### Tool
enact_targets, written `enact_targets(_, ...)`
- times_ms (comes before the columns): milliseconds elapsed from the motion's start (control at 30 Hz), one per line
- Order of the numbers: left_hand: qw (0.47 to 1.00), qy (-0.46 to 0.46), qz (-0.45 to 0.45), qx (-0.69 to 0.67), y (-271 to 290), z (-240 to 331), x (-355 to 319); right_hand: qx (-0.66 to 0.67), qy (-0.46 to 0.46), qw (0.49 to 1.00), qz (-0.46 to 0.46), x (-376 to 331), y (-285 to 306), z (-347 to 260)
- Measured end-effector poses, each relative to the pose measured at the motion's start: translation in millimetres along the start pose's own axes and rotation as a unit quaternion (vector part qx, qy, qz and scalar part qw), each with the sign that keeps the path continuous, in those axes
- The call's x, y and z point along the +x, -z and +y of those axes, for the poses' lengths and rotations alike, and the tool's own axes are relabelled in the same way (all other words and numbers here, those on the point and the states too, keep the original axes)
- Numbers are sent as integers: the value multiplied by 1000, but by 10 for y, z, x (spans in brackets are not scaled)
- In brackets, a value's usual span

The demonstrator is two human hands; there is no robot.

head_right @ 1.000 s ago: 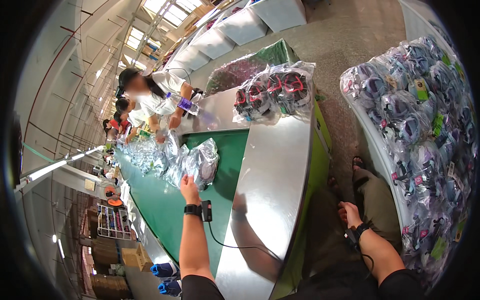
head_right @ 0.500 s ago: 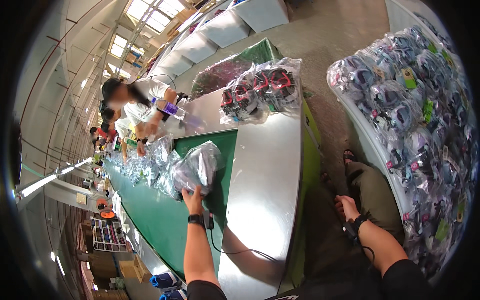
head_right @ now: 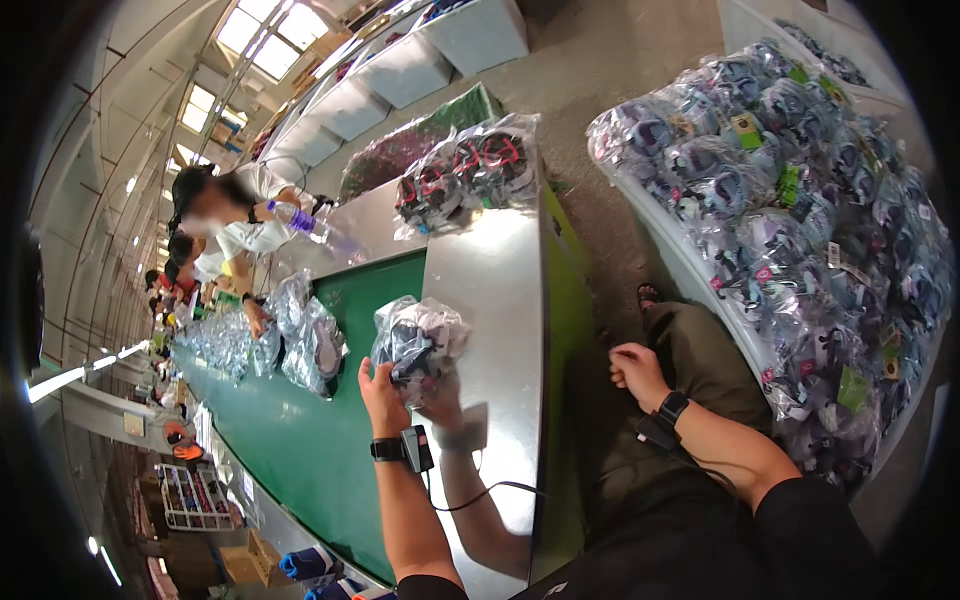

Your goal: The person repeatedly picks up packaged footwear from a green conveyor belt and places them into a large white plastic bin. The person handles the items one at a time, moving them from the belt to the bin in a repetitive cycle.

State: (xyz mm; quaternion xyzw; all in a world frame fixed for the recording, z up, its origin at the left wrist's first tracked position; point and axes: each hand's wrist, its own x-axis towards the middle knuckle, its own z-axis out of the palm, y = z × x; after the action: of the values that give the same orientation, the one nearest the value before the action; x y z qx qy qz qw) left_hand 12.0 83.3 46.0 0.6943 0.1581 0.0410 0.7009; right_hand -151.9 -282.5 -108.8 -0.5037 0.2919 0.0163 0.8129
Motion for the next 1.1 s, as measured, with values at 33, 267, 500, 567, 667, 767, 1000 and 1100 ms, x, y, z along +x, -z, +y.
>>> enact_targets(33,999,0,-17,-28,-69,14,42,12,19,999,-27,-96,-114,-212)
enact_targets(267,942,36,-251,-222,-909,-76,-692,-76,164,967,-178,-726,-346,-1519)
enact_targets(500,910,3,-365,-197,-1564,48,-1586,-153,252,931,-217,-1134,-191,-1883)
enact_targets(567,898,-110,-395,-158,-1598,-157,-1741,-353,384,847,-101,-1171,-125,-1780)
enact_targets(667,839,-99,-496,-199,-1573,-262,-1818,-316,243,914,-74,-1335,116,-1820)
enact_targets(767,824,-64,-540,-159,-1492,-248,-1824,-131,142,977,-86,-1564,623,-2053)
enact_targets(1000,842,23,-527,-110,-1463,-292,-1664,-65,264,944,186,-2744,1584,-2992)
enact_targets(1100,859,8,-497,-126,-1390,-330,-1611,-11,298,925,237,-2886,2346,-3053)
